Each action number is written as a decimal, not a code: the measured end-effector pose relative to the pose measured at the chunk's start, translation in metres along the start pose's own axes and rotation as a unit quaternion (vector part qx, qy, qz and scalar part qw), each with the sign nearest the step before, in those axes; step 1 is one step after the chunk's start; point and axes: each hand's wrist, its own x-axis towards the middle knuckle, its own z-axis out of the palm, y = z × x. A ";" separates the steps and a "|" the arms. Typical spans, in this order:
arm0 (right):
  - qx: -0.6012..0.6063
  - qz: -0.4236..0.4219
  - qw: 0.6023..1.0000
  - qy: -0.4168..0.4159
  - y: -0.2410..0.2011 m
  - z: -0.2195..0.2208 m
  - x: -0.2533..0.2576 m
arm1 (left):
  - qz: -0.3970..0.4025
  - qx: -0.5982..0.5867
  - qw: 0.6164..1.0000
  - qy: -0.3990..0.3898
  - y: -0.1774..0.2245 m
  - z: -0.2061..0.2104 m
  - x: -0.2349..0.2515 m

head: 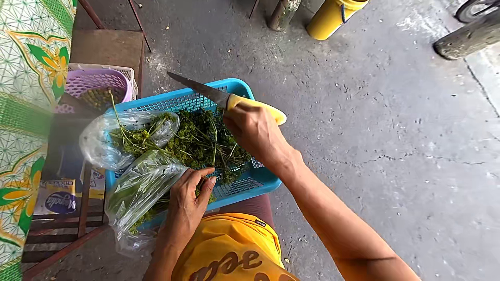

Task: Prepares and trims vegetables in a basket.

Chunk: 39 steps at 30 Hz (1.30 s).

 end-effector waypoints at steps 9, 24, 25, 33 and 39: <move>-0.104 0.173 0.957 -0.209 0.010 0.048 -0.019 | 0.016 0.000 1.000 0.003 0.002 0.005 -0.003; 0.781 0.221 0.577 -0.090 -0.016 0.011 -0.103 | -0.068 -0.250 0.965 0.037 0.021 -0.018 0.005; 0.786 0.222 0.569 -0.095 -0.017 0.013 -0.105 | -0.064 -0.256 0.964 0.029 0.023 -0.017 0.004; 0.778 0.205 0.583 -0.111 -0.025 0.019 -0.104 | -0.030 -0.159 0.987 0.007 0.026 -0.012 0.004; 0.525 0.219 0.822 -0.015 -0.022 0.024 -0.110 | -0.013 -0.087 0.993 0.079 0.025 -0.022 0.000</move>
